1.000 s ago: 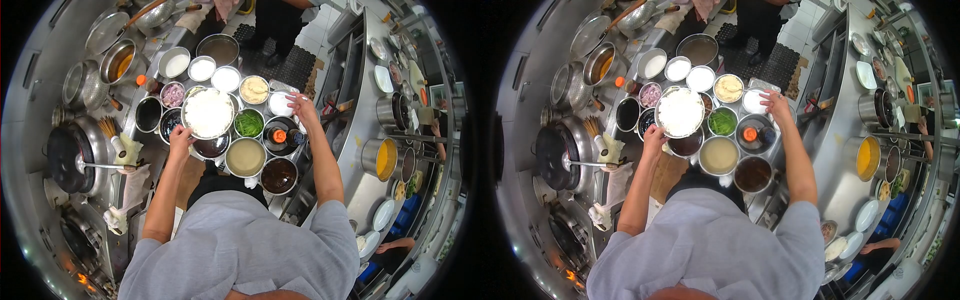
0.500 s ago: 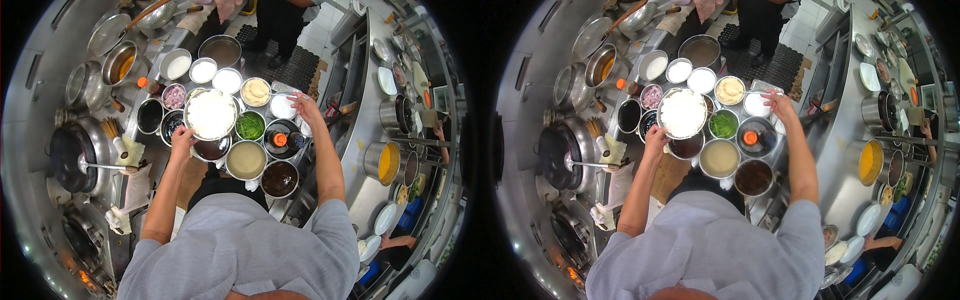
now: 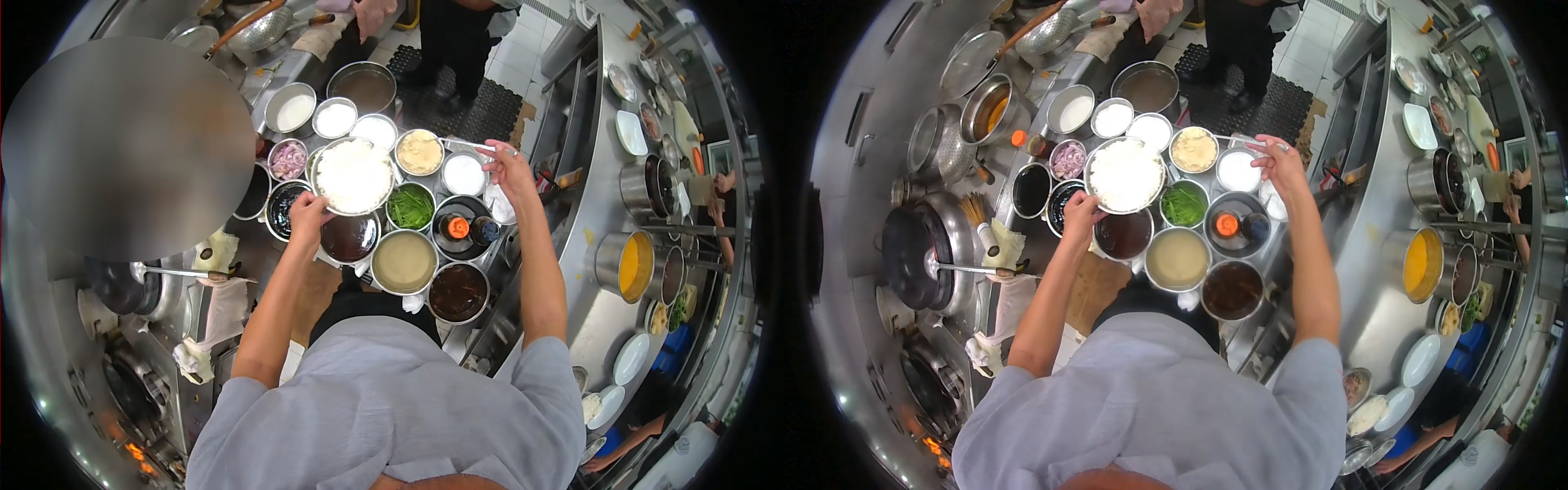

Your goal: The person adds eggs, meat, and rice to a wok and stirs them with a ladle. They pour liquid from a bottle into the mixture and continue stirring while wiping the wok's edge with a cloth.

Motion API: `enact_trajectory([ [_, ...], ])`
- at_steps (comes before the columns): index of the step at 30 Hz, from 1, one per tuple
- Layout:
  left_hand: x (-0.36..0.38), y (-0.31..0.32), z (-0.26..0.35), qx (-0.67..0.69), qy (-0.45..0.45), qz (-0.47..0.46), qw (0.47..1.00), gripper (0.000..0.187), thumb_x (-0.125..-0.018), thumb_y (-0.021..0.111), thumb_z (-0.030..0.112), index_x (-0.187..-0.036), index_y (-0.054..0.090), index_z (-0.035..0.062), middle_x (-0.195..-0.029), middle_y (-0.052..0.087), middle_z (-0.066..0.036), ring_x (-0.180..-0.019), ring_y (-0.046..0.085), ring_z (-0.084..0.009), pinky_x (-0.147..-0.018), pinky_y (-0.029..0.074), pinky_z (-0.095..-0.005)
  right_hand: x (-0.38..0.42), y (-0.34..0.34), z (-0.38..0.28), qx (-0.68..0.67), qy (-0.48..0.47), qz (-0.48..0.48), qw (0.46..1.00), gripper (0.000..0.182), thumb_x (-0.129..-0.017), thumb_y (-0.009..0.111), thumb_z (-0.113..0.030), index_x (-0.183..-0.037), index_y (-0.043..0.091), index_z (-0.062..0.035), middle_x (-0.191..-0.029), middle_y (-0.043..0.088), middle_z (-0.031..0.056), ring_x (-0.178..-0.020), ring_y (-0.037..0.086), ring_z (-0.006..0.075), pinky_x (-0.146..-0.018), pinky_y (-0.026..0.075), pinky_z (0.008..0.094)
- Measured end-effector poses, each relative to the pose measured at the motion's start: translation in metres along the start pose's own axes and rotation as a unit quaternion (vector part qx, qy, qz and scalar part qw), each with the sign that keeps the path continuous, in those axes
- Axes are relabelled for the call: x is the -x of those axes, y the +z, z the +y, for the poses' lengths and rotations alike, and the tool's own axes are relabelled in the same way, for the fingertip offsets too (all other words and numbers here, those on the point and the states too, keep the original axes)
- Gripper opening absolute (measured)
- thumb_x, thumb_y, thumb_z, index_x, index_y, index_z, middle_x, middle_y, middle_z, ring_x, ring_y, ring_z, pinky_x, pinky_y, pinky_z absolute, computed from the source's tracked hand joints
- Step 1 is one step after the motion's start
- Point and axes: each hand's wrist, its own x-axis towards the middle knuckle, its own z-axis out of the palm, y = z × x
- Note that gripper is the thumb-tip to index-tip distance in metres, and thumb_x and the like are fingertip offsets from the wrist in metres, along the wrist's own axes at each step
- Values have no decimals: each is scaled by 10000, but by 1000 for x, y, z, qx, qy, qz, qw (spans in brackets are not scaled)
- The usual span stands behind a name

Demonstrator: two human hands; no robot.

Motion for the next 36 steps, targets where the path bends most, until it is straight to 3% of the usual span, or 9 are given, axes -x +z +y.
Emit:
enact_trajectory([
  [3, -7, 22, 3, 9, 3, -7, 1000, 169, -864, 603, 5, -773, 492, 94, -817, 578, -22, -753, 624, -143, -738, 616, -356, 27, 43, -36, 31, -44, -29, 998, 316, -1036, 536, -225, -1224, 593, 22, -1181, 679, 207, -715, 710, 152, -454, 506, 202],
  [6, -19, 45, -8, 30, 10, -40, 999, 171, -870, 612, 17, -767, 499, 93, -805, 571, -31, -743, 625, -153, -718, 618, -361, 50, 74, -57, 254, -143, -82, 953, 302, -1036, 534, -217, -1204, 617, 20, -1189, 681, 189, -711, 706, 157, -457, 505, 212],
  [7, -22, 48, -11, 36, 6, -47, 998, 172, -871, 614, 19, -768, 499, 95, -807, 573, -32, -746, 625, -156, -717, 618, -362, 59, 75, -64, 258, -160, -77, 950, 302, -1037, 535, -225, -1189, 637, 15, -1188, 688, 171, -720, 701, 153, -459, 494, 214],
  [10, -19, 73, -13, 58, -22, -68, 996, 173, -875, 624, 36, -775, 498, 100, -814, 582, -31, -756, 628, -165, -714, 614, -366, 66, 30, -59, 151, -168, -12, 974, 288, -1036, 524, -196, -1185, 641, 21, -1177, 691, 182, -727, 704, 156, -458, 486, 207],
  [12, -16, 74, -15, 62, -20, -72, 995, 167, -864, 633, 27, -763, 509, 75, -823, 584, -50, -750, 630, -168, -676, 626, -351, 65, -15, -40, 149, -139, 24, 979, 309, -1029, 544, -226, -1197, 636, 16, -1140, 706, 174, -604, 651, 116, -418, 430, 192],
  [17, -2, 51, -12, 18, -26, -70, 997, 188, -884, 626, 47, -780, 483, 112, -861, 628, -41, -819, 660, -162, -767, 597, -368, 55, -84, 31, 122, -89, 98, 984, 323, -1022, 561, -267, -1220, 640, -25, -1134, 711, 145, -569, 623, 88, -399, 385, 186],
  [21, 6, 33, -7, -2, -20, -71, 997, 184, -889, 623, 42, -800, 481, 118, -876, 635, -37, -820, 661, -155, -774, 591, -358, 56, -93, 63, 130, -105, 119, 979, 345, -1022, 563, -273, -1229, 624, -4, -1150, 703, 172, -595, 663, 120, -391, 392, 196],
  [27, 17, 35, -2, 23, -26, -49, 998, 202, -881, 620, 6, -769, 487, 107, -812, 588, -24, -747, 634, -128, -715, 616, -343, 73, -87, 58, 82, -25, 180, 980, 305, -1015, 539, -202, -1180, 603, 46, -1122, 695, 231, -608, 681, 173, -379, 400, 209],
  [36, 14, 46, -5, 20, -35, -60, 997, 213, -882, 625, 13, -757, 483, 110, -817, 583, -13, -741, 628, -130, -690, 604, -324, 70, -89, 70, -25, 14, 156, 987, 310, -1030, 517, -188, -1242, 551, 35, -1158, 683, 219, -680, 680, 164, -421, 418, 211],
])
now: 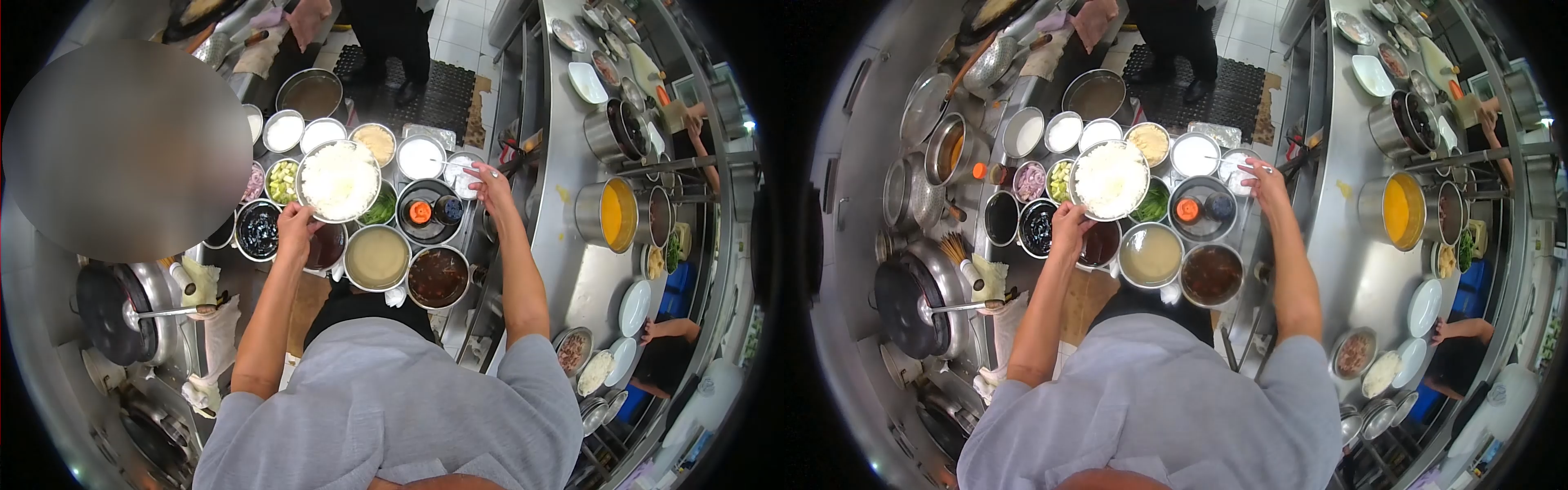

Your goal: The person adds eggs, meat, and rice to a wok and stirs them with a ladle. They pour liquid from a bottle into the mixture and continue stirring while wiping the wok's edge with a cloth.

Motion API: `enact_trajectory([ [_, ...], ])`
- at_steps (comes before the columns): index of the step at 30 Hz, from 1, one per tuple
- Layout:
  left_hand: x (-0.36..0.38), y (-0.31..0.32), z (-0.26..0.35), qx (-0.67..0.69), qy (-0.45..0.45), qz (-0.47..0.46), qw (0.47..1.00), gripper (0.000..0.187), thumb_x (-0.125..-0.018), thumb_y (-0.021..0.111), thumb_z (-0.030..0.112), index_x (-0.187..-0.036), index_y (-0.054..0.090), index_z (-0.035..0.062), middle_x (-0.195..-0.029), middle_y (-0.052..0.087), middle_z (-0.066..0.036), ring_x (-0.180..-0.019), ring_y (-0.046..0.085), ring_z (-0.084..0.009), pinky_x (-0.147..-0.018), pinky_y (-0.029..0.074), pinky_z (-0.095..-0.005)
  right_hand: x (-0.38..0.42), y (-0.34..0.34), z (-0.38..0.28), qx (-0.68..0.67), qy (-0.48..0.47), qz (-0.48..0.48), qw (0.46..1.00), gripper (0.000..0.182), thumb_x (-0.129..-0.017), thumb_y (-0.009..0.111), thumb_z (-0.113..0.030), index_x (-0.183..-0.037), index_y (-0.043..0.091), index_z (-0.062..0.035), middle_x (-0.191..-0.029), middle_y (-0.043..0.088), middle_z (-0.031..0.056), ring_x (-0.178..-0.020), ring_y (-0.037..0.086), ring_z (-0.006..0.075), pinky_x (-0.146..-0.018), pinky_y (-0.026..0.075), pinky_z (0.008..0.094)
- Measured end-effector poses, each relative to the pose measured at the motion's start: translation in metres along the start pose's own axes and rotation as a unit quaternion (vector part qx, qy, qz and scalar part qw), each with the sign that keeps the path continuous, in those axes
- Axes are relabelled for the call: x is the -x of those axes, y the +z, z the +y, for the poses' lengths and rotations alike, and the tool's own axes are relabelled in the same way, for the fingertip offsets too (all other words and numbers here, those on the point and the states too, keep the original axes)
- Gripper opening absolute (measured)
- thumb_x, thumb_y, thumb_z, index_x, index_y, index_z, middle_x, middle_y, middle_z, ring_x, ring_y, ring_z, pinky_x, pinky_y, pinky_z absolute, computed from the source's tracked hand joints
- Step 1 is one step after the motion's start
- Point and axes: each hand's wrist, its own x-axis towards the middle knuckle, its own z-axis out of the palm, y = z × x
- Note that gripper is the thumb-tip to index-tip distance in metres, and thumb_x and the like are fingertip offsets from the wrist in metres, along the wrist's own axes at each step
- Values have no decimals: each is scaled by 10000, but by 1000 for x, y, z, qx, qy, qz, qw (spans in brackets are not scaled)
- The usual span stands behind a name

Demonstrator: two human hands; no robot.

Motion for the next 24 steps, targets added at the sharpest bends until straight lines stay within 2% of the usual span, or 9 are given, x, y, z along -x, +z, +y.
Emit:
enact_trajectory([
  [3, -5, -5, -4, -13, 0, -18, 1000, 207, -900, 610, 24, -784, 470, 121, -882, 655, -44, -807, 672, -153, -744, 591, -335, 1, -13, 4, -26, -3, -10, 1000, 328, -1040, 515, -207, -1260, 541, 35, -1184, 674, 222, -677, 673, 152, -422, 419, 208],
  [6, -3, 0, -4, -3, 5, -9, 1000, 212, -879, 629, 18, -755, 487, 116, -795, 575, -2, -721, 622, -126, -654, 596, -293, 0, -20, 8, -47, -1, -21, 999, 343, -1045, 508, -214, -1282, 527, 34, -1201, 665, 229, -677, 673, 142, -424, 426, 205],
  [9, -5, 1, -5, -14, 4, -6, 1000, 215, -877, 631, 17, -752, 486, 115, -777, 560, 6, -707, 610, -120, -642, 593, -285, 3, -22, 8, -57, 3, -19, 998, 349, -1048, 503, -214, -1294, 517, 34, -1211, 658, 236, -675, 674, 138, -423, 435, 202],
  [24, -3, 1, -2, -5, 7, -7, 1000, 216, -873, 628, 8, -752, 483, 113, -802, 573, -3, -733, 616, -124, -679, 600, -317, 6, -23, 11, -48, -2, -2, 999, 315, -1050, 488, -196, -1256, 532, 38, -1204, 656, 260, -664, 697, 147, -399, 446, 204],
])
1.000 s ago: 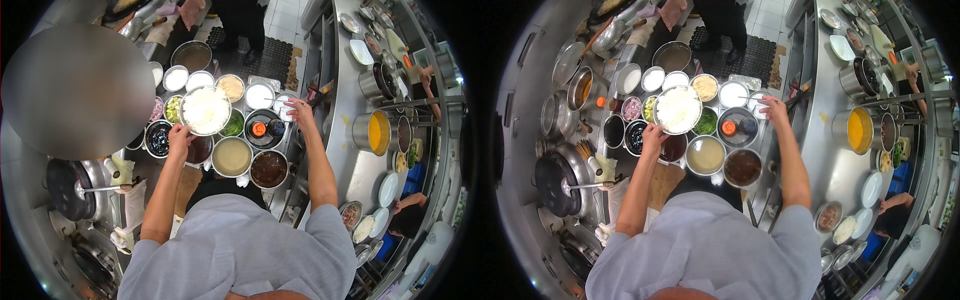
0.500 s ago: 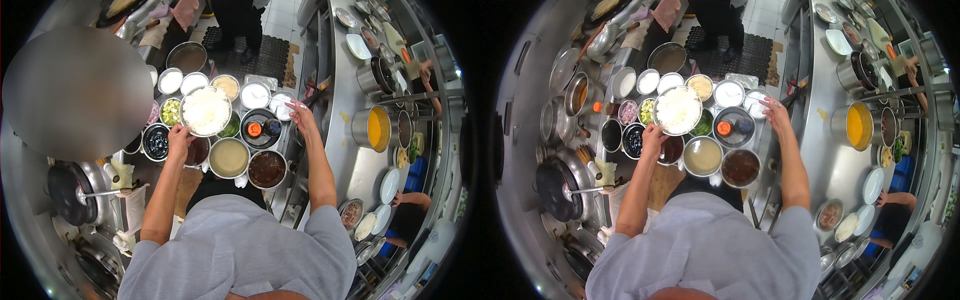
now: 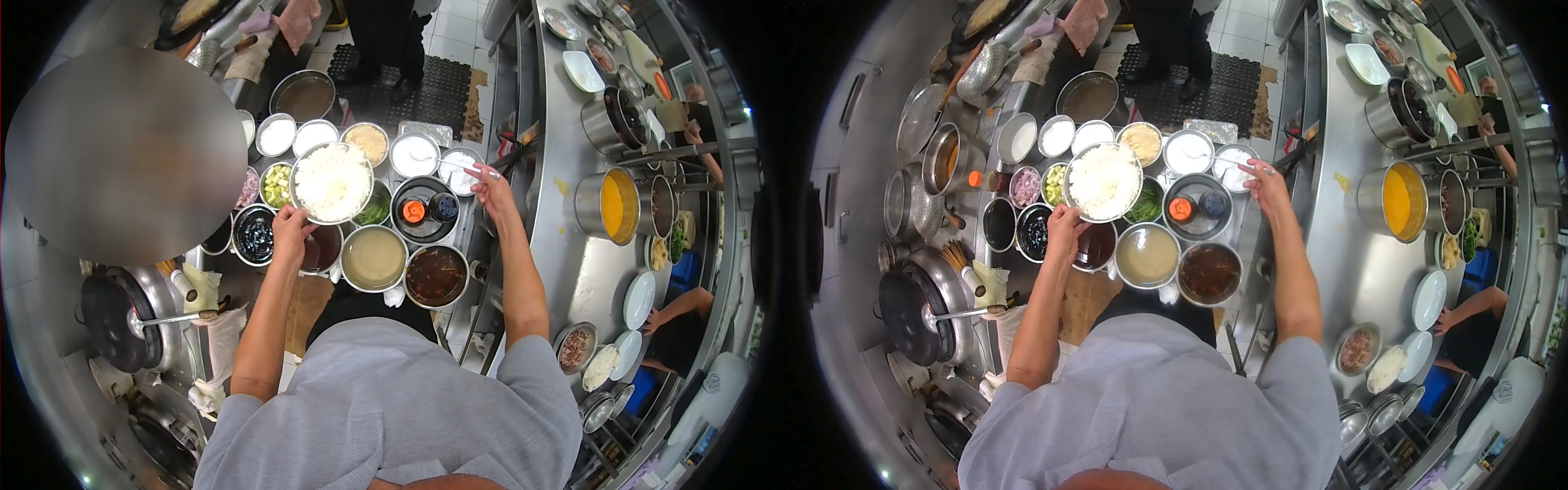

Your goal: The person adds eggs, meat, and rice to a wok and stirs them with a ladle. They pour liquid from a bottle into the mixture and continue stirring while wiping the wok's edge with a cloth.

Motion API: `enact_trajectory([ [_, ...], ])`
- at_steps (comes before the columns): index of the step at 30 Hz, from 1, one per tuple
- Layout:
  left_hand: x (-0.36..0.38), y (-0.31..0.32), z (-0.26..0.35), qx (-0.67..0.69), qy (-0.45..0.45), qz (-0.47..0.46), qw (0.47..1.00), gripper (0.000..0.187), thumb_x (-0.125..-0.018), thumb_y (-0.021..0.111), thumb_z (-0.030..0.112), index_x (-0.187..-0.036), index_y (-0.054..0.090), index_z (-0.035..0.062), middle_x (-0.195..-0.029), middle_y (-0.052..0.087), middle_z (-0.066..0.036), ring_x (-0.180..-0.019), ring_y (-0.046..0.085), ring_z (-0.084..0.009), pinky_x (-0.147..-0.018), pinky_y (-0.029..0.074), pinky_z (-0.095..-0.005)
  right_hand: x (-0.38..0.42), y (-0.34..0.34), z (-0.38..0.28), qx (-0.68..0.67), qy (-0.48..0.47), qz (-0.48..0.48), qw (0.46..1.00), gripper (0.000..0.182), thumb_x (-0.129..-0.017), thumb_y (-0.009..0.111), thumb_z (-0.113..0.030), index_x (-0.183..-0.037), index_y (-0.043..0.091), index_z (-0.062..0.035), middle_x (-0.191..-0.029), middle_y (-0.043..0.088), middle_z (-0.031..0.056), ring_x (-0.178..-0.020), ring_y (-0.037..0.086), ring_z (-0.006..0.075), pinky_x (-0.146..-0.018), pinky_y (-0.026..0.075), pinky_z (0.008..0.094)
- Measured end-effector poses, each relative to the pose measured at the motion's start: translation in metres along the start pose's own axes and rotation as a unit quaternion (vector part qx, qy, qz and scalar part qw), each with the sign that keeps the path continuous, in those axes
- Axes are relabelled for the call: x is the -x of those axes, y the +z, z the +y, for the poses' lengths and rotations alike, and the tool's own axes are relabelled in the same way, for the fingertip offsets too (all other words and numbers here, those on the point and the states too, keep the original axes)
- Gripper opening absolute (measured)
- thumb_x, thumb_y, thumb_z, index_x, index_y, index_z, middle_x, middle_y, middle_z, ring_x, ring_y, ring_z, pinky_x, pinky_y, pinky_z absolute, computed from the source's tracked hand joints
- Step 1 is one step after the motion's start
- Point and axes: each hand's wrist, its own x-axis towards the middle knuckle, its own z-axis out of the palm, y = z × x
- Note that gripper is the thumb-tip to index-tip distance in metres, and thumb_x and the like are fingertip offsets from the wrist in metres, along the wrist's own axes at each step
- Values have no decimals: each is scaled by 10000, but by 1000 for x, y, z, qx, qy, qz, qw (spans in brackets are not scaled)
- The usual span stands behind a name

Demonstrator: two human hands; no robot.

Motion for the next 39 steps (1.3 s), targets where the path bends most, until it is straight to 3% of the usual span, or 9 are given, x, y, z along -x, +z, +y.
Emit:
enact_trajectory([
  [29, -2, -5, -1, 3, -6, -2, 1000, 203, -876, 624, 15, -758, 483, 102, -805, 574, -17, -743, 627, -138, -701, 611, -334, 6, 5, 0, -10, -12, 0, 1000, 311, -1042, 511, -217, -1243, 541, 19, -1198, 663, 253, -665, 692, 154, -409, 446, 210],
  [36, -13, 2, -6, -45, 8, -9, 999, 201, -886, 609, 37, -763, 478, 126, -844, 625, -33, -789, 656, -157, -751, 592, -361, 34, 57, -50, 6, -63, -58, 996, 302, -1032, 534, -207, -1228, 569, 19, -1152, 684, 214, -647, 683, 159, -407, 443, 212],
  [39, -16, 18, -8, -36, -5, -22, 999, 172, -882, 618, 43, -780, 502, 120, -827, 609, -32, -796, 646, -156, -740, 593, -362, 67, 111, -93, 176, -143, -117, 967, 247, -1018, 545, -158, -1165, 635, 19, -1114, 703, 138, -661, 690, 146, -419, 432, 209],
])
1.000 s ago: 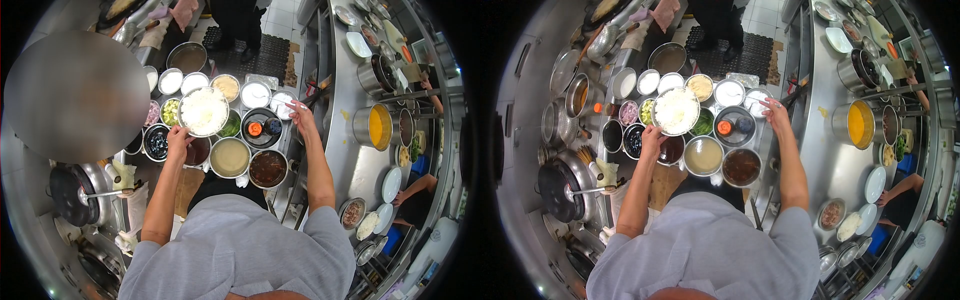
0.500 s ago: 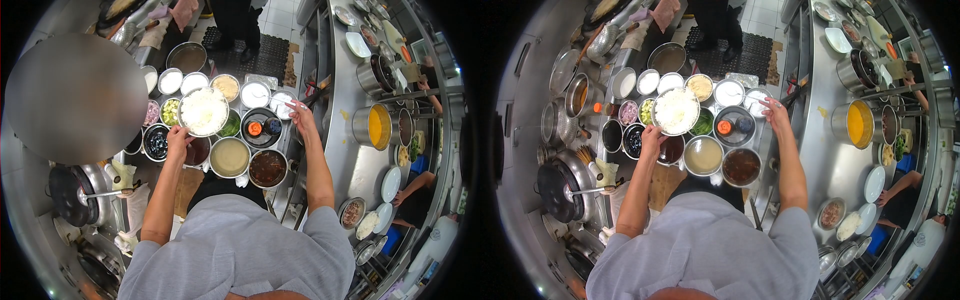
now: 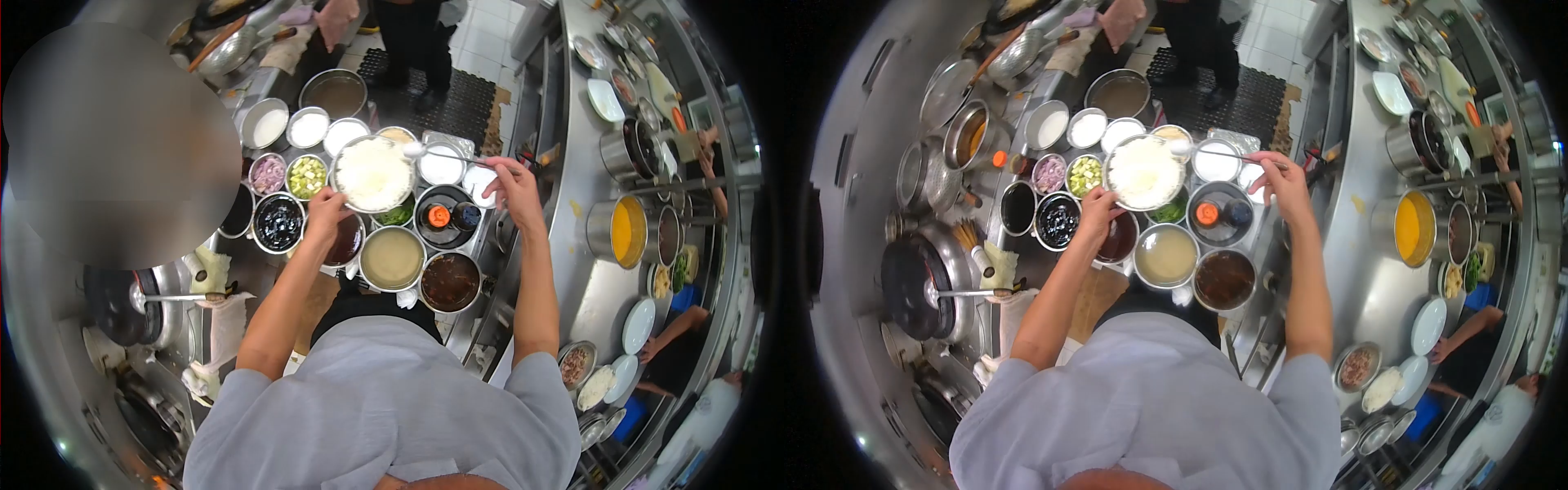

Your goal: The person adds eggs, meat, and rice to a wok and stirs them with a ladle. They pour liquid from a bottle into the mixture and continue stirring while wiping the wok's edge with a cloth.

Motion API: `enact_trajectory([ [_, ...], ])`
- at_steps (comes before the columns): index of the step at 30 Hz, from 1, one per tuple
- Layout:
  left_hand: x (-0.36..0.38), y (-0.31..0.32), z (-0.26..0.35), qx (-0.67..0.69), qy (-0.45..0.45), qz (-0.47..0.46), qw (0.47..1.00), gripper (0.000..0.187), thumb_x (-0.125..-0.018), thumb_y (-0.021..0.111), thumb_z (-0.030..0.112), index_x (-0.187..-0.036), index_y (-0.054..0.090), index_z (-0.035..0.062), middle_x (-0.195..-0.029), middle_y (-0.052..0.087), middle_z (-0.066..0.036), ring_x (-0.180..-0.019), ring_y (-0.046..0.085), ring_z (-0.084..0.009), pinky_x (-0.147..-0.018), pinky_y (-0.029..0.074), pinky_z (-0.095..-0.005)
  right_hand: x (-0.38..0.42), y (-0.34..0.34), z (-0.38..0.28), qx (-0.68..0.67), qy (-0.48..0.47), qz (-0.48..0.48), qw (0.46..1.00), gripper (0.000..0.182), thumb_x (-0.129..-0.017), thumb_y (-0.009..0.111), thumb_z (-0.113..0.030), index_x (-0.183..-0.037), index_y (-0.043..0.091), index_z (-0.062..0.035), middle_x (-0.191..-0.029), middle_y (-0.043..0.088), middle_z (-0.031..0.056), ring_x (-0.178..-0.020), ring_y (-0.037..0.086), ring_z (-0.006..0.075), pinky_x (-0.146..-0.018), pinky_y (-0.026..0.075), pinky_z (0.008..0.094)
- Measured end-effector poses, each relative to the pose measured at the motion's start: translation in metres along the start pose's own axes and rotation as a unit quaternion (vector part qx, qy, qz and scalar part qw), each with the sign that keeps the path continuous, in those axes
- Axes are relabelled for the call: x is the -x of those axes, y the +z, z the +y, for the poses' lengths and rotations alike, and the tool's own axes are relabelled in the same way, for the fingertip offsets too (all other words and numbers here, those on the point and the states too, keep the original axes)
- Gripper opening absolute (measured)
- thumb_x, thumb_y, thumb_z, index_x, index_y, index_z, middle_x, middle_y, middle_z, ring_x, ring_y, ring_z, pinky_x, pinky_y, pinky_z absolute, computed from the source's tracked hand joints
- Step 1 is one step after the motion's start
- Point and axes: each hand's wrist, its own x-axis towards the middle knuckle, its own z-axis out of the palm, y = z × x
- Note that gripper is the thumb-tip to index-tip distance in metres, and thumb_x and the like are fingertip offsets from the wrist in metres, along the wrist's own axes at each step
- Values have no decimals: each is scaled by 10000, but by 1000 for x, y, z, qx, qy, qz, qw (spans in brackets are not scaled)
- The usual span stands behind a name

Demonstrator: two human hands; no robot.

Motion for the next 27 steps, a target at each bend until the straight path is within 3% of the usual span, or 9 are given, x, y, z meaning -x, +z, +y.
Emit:
enact_trajectory([
  [7, 17, 18, 6, 61, -6, -21, 998, 203, -891, 619, 25, -754, 488, 98, -809, 566, -20, -794, 649, -147, -727, 631, -365, -32, 39, -50, 373, -109, 98, 916, 289, -999, 556, -227, -1032, 701, 21, -917, 721, 174, -621, 679, 187, -591, 526, 316],
  [9, 15, -1, -2, 45, 15, -29, 998, 188, -885, 619, 22, -776, 494, 112, -852, 627, -39, -784, 666, -173, -734, 611, -364, -100, -1, 76, 439, -40, -2, 897, 356, -981, 582, -307, -1151, 680, -10, -899, 703, 227, -631, 685, 203, -621, 536, 345],
  [12, 23, -24, 19, -32, 27, -33, 999, 199, -858, 635, 13, -765, 485, 105, -835, 609, -27, -756, 647, -150, -701, 602, -332, -68, 23, 53, 415, 17, -11, 910, 562, -950, 633, -303, -1447, 464, -101, -1092, 679, 136, -598, 624, 169, -515, 505, 308],
  [14, 20, -47, 18, -80, 103, -41, 991, 122, -841, 669, 99, -812, 552, 77, -716, 541, 15, -647, 551, -91, -557, 479, -249, -26, 16, 31, 330, -42, 40, 942, 706, -934, 667, -237, -1540, 312, -162, -1315, 570, 195, -769, 688, 187, -609, 561, 326],
  [17, 38, -42, 46, -131, 121, -69, 982, 206, -866, 679, 74, -1049, 621, -2, -818, 632, -45, -669, 551, -83, -548, 437, -235, 63, 8, 18, 290, -87, 247, 920, 440, -920, 646, -125, -1350, 556, -122, -952, 663, 52, -653, 616, 128, -552, 505, 295],
  [20, 59, -38, 51, -148, 113, -207, 960, 168, -869, 632, 45, -805, 484, 89, -802, 556, 3, -727, 550, -91, -650, 473, -239, 169, 25, 43, 181, -23, 307, 934, 357, -992, 551, -179, -1340, 543, -98, -944, 635, 29, -608, 589, 104, -521, 469, 253],
  [25, 99, 3, 22, -252, 129, -331, 900, 208, -826, 656, 36, -741, 472, 78, -713, 529, 9, -644, 486, -60, -565, 418, -233, 337, 101, 127, 310, 44, 293, 903, 335, -949, 548, -102, -1276, 622, -110, -864, 675, 66, -607, 605, 130, -588, 519, 308],
  [26, 126, 21, 17, -262, 106, -345, 895, 189, -814, 667, 55, -752, 490, 75, -702, 531, 3, -633, 499, -69, -573, 427, -235, 370, 115, 144, 307, 177, 256, 899, 312, -907, 513, -115, -1180, 663, -95, -803, 690, 143, -703, 667, 284, -696, 529, 408],
  [27, 145, 36, 9, -275, 107, -388, 873, 171, -819, 663, 57, -755, 505, 75, -703, 535, 1, -620, 502, -73, -576, 441, -240, 403, 113, 205, 413, 158, 199, 875, 322, -903, 503, -112, -1182, 663, -94, -933, 699, 180, -780, 685, 311, -716, 537, 432],
])
